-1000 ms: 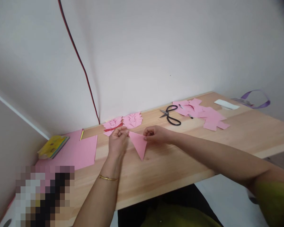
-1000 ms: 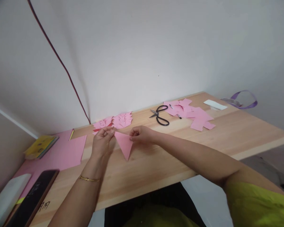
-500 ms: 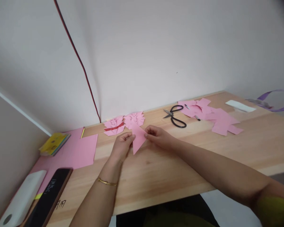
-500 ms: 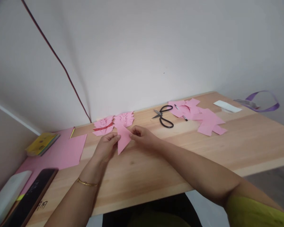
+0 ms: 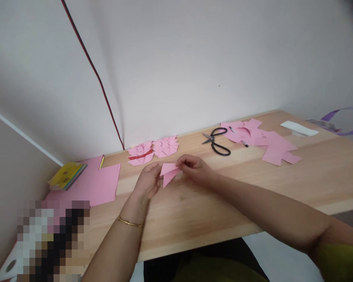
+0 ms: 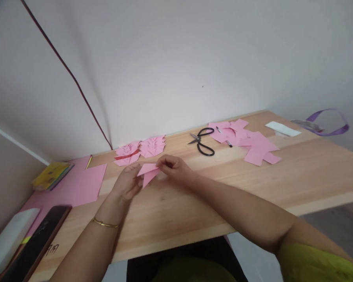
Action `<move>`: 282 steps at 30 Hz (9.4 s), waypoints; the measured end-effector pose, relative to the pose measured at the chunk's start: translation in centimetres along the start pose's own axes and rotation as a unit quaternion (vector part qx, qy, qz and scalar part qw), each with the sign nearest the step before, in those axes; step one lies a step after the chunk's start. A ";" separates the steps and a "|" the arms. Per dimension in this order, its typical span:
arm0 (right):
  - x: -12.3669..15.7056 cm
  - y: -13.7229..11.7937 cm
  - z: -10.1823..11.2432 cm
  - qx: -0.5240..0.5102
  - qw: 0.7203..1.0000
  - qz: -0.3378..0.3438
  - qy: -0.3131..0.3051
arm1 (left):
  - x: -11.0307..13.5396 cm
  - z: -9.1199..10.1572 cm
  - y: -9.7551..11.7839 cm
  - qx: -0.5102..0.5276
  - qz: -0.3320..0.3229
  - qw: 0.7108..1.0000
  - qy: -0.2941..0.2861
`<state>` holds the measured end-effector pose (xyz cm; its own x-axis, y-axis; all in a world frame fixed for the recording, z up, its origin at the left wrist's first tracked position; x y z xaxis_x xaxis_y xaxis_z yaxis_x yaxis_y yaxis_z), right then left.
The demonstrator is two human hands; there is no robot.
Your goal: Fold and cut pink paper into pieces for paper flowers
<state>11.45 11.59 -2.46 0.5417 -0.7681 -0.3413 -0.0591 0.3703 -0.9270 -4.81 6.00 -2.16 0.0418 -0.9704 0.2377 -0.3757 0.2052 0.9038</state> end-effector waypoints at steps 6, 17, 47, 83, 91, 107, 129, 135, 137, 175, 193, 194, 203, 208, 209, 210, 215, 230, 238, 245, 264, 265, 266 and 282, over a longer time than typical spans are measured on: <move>0.0 0.1 0.3 0.094 0.993 0.070 0.026 | 0.4 -0.2 -0.2 0.013 0.110 0.992 -0.061; 0.0 -0.1 0.3 0.159 0.978 0.130 0.031 | 0.6 -0.4 0.0 -0.010 0.110 0.994 -0.011; -0.2 -0.2 0.9 -0.011 0.999 -0.040 -0.033 | 1.2 -1.2 0.8 -0.260 -0.139 0.952 0.078; -0.5 0.1 1.1 -0.031 0.998 -0.035 -0.035 | 1.2 -1.1 0.8 -0.269 -0.153 0.948 0.080; -0.5 0.1 1.1 -0.036 0.998 -0.035 -0.035 | 1.3 -1.2 0.9 -0.268 -0.151 0.948 0.081; -0.5 -0.1 0.9 -0.061 0.996 -0.051 -0.041 | 1.6 -1.7 1.0 -0.312 -0.172 0.933 0.059; -0.7 0.3 1.3 -0.052 0.997 -0.043 -0.044 | 1.5 -1.3 0.9 -0.337 -0.180 0.922 0.061; -0.6 -0.4 1.5 -0.031 0.999 -0.020 -0.037 | 1.7 -1.5 1.2 -0.333 -0.179 0.924 0.058; -0.6 -0.6 1.5 -0.026 0.999 -0.012 -0.038 | 1.7 -1.6 1.3 -0.326 -0.181 0.926 0.058; -0.6 -0.3 1.6 0.094 0.995 -0.028 -0.015 | 0.7 -0.4 0.9 -0.303 -0.147 0.940 0.052; -0.1 0.1 0.2 0.113 0.987 -0.006 -0.112 | 1.1 -1.5 0.8 -0.401 -0.210 0.891 0.022; -0.1 0.1 0.0 0.118 0.986 -0.004 -0.120 | 1.2 -1.7 0.9 -0.418 -0.225 0.880 0.014; -0.4 -0.4 0.3 0.158 0.982 -0.011 -0.101 | 1.3 -0.8 1.6 -0.390 -0.234 0.886 0.088; -0.7 0.1 1.2 0.137 0.988 -0.030 -0.065 | 0.4 0.4 0.9 -0.318 -0.186 0.923 0.114; -0.8 0.3 1.4 0.124 0.990 -0.040 -0.053 | 0.2 0.5 0.7 -0.300 -0.169 0.932 0.112; -0.9 0.5 1.6 0.110 0.992 -0.051 -0.039 | 0.1 0.5 0.5 -0.286 -0.150 0.941 0.104; -1.0 0.9 2.3 0.031 0.996 -0.085 0.018 | 0.2 -0.2 -0.2 -0.274 -0.070 0.959 0.009; 0.1 1.0 -0.1 -0.027 0.992 -0.101 -0.065 | 0.3 -0.9 -1.0 -0.249 -0.084 0.965 -0.018; -0.7 0.7 1.5 -0.003 0.998 -0.064 0.010 | 0.0 -0.1 -0.8 -0.249 -0.064 0.966 -0.023; -0.8 0.7 1.8 -0.054 0.995 -0.079 0.021 | 0.0 -0.3 -0.6 -0.101 -0.040 0.994 -0.025; -0.1 -0.6 -0.5 -0.192 0.968 -0.078 -0.140 | 0.2 -1.3 -1.3 -0.124 -0.043 0.989 -0.069; -0.1 -0.4 -0.5 -0.185 0.971 -0.078 -0.134 | 0.1 -1.2 -1.2 -0.149 -0.059 0.986 -0.049; -0.2 -0.2 -0.4 -0.175 0.974 -0.078 -0.121 | 0.0 -1.1 -1.3 -0.173 -0.067 0.982 -0.034; -0.5 0.3 0.5 -0.081 0.993 -0.075 -0.039 | -0.4 0.2 -1.3 -0.184 -0.099 0.975 0.074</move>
<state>11.61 12.35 -2.50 0.6180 -0.7627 -0.1908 -0.1036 0.1616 -0.9814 -4.57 6.13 -3.52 0.2226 -0.9724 0.0694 0.0107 0.0736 0.9972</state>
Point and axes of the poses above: each hand's wrist, its own x-axis away from the middle knuckle, its own z-axis out of the back of the hand, y = z × x, the point moved 3 cm from there along -x, towards the middle knuckle, and after that the axes turned 3 degrees about x, right-handed, at the moved point
